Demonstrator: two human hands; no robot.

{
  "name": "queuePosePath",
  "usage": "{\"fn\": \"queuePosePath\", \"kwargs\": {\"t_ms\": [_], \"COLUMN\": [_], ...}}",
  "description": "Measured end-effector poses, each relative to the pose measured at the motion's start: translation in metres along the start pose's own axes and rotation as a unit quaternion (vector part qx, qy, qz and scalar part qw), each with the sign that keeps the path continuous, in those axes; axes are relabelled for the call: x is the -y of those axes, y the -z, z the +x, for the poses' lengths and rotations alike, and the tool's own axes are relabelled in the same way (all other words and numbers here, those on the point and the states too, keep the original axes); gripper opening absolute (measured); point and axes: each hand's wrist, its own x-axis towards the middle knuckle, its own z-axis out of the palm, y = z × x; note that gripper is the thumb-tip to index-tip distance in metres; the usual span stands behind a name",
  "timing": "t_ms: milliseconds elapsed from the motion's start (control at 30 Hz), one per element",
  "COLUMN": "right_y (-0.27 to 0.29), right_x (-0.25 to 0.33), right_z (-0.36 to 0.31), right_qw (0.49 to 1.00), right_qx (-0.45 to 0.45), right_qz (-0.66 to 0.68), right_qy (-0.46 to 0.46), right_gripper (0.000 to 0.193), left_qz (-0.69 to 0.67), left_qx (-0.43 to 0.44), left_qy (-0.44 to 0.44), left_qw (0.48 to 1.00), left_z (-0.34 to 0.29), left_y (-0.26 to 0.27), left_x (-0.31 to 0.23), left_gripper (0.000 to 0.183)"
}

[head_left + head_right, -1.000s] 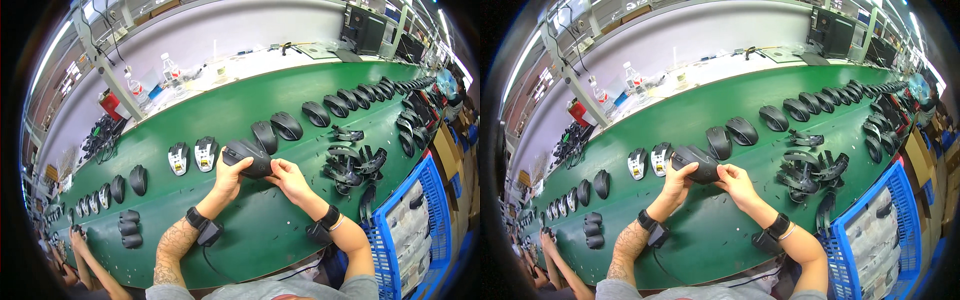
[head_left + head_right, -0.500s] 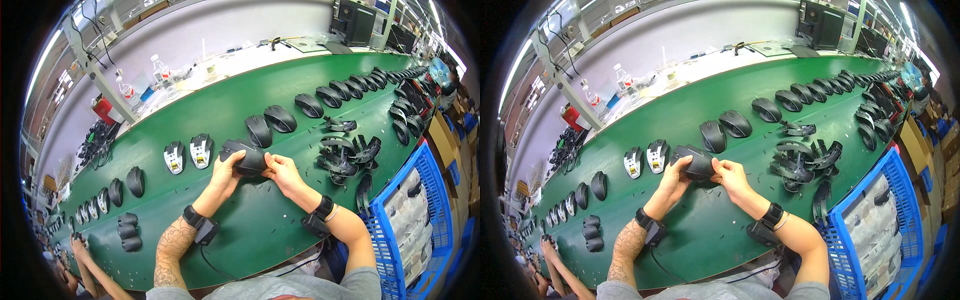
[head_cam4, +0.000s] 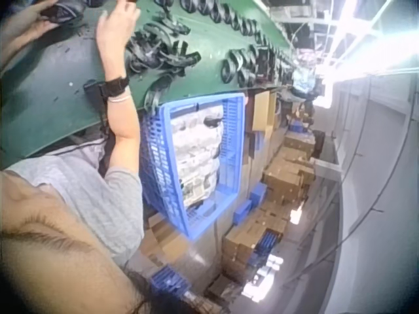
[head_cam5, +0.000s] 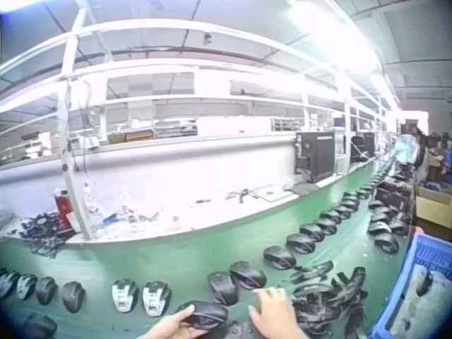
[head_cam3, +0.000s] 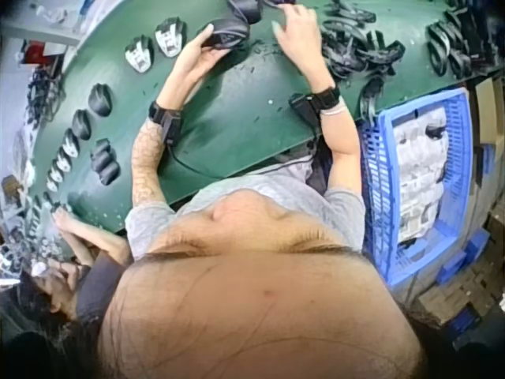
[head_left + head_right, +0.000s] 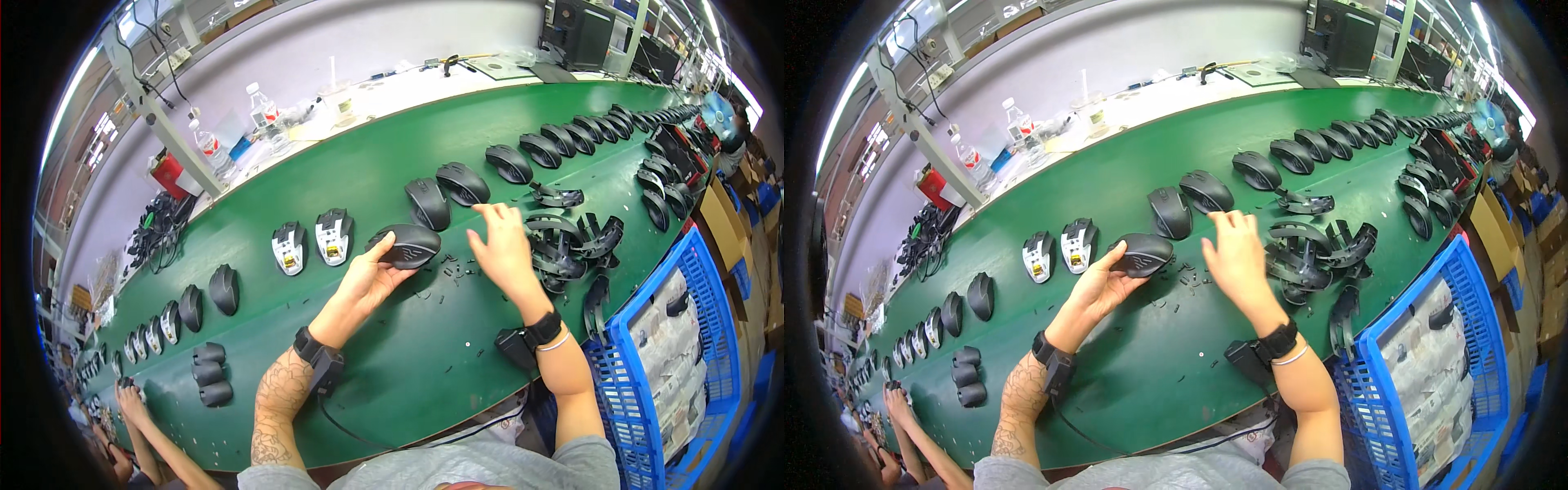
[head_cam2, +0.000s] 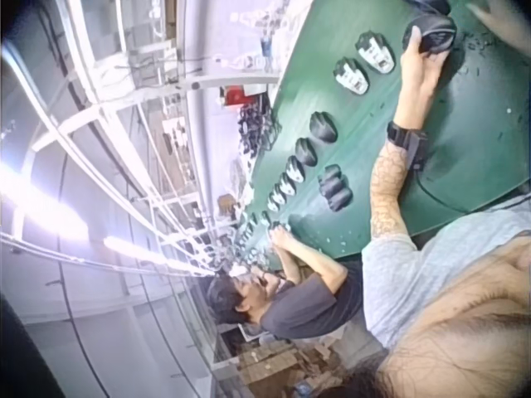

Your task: The person assembles computer mice by hand at a factory workstation. They pick up mouse shells and internal units, snap the halves together, and place the finished products in a line on the table. The person also retrieves parts from a blue basket and organizes the workspace.

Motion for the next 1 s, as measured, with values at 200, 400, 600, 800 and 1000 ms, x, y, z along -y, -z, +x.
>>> {"fn": "queuePosePath", "kwargs": {"t_ms": [200,400,600,800,1000], "right_y": [0.037,0.038,0.027,0.028,0.033], "right_x": [-0.038,-0.055,-0.065,-0.056,-0.048], "right_z": [-0.003,0.0,0.002,0.003,0.004], "right_qw": [0.969,0.968,0.98,0.981,0.965], "right_qx": [0.07,0.094,0.024,0.026,0.029], "right_qz": [-0.221,-0.195,-0.177,-0.168,-0.23], "right_qy": [-0.081,-0.126,-0.083,-0.097,-0.127], "right_gripper": [0.055,0.028,0.024,0.025,0.031], "left_qz": [0.217,0.442,0.694,0.724,0.721], "left_qx": [-0.056,-0.1,-0.163,-0.167,-0.08], "left_qy": [-0.091,-0.161,-0.28,-0.341,-0.346], "left_qw": [0.97,0.877,0.643,0.575,0.594], "left_z": [0.029,0.08,0.091,0.074,0.047], "left_y": [0.013,0.022,0.032,0.031,0.001], "left_x": [-0.013,-0.044,-0.036,-0.025,-0.006], "left_gripper": [0.047,0.053,0.057,0.052,0.047]}}
